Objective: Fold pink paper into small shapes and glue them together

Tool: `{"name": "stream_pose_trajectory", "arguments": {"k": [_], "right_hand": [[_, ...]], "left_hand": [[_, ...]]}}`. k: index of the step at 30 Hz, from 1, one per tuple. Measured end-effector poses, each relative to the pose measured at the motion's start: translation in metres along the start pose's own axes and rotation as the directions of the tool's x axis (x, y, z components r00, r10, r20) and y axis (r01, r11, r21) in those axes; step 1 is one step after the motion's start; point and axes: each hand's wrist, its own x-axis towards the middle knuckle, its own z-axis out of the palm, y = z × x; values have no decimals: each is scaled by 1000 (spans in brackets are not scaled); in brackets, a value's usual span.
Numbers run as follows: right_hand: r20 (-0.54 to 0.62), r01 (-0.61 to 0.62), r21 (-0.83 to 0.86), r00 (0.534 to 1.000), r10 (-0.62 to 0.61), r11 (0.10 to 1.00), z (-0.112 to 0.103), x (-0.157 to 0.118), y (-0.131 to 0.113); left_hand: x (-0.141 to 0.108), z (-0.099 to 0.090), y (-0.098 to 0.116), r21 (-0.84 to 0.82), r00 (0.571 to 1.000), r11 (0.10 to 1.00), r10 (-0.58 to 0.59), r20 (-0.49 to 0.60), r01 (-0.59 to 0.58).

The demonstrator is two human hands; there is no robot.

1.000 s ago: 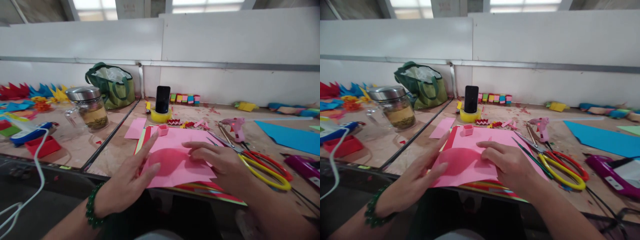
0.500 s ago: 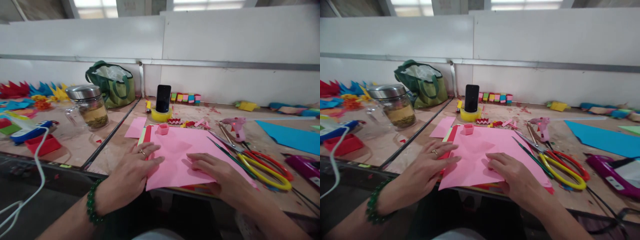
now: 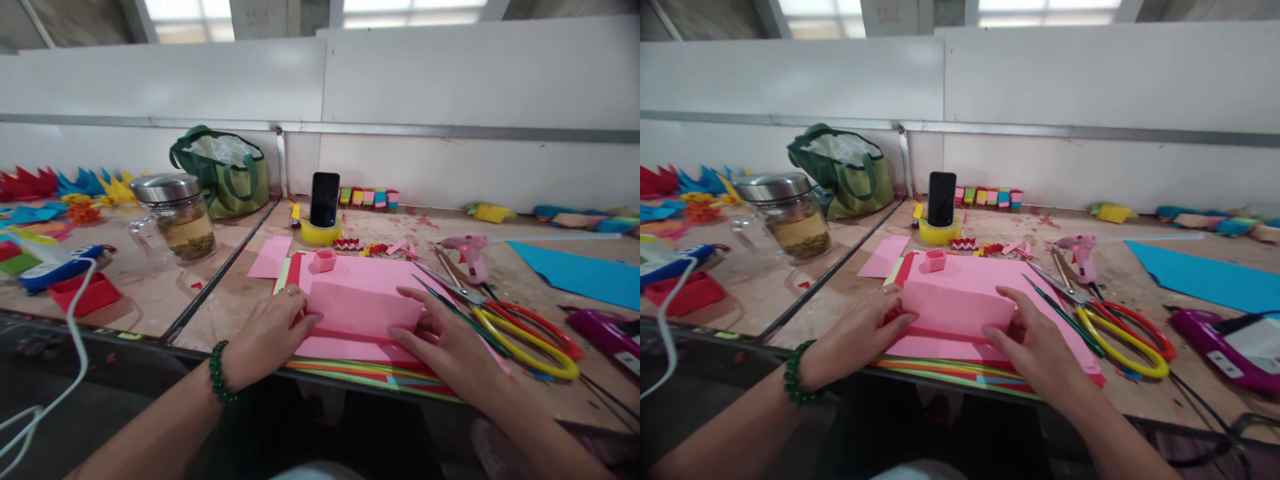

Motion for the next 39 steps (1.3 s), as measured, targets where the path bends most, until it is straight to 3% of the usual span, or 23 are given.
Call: {"name": "stream_pose_trajectory", "arguments": {"k": [3,7,11,13,18,20,25,29,32,35,37,39], "right_hand": [[-83,-27,-53,996,23,998,7,-1,-2],[-233,-14,-303,971,-60,953,17,0,0],[-211,50,-459,964,-163,887,23,3,5],[-223,22,-467,964,-142,884,22,3,6],[-104,-9,-164,995,-8,986,13,5,6],[-94,-22,-152,996,8,988,12,5,5],[-173,19,-439,979,-106,898,20,5,1],[-148,69,-587,970,-191,807,23,6,-1],[-140,199,-618,924,-355,761,22,5,-4],[-24,480,-575,800,-600,663,24,1,-12],[63,593,-520,744,-665,615,26,-2,-17],[97,613,-497,743,-662,614,25,-5,-19]], "left_hand": [[6,6,2,27,997,997,-72,-38,73],[9,13,5,-35,992,994,-109,-64,107],[7,17,7,110,995,991,-69,-76,77],[4,19,7,168,996,985,-28,-81,41],[-3,19,6,174,996,985,34,-88,-18],[-7,17,8,212,996,977,40,-76,-23],[-14,14,23,406,994,914,28,-106,18],[-21,21,33,353,985,923,172,-32,-150],[-24,27,35,342,979,918,199,41,-201],[-22,31,35,350,978,914,204,47,-207],[-20,31,35,350,977,912,208,51,-213],[-21,30,35,352,975,910,215,52,-219]]}}
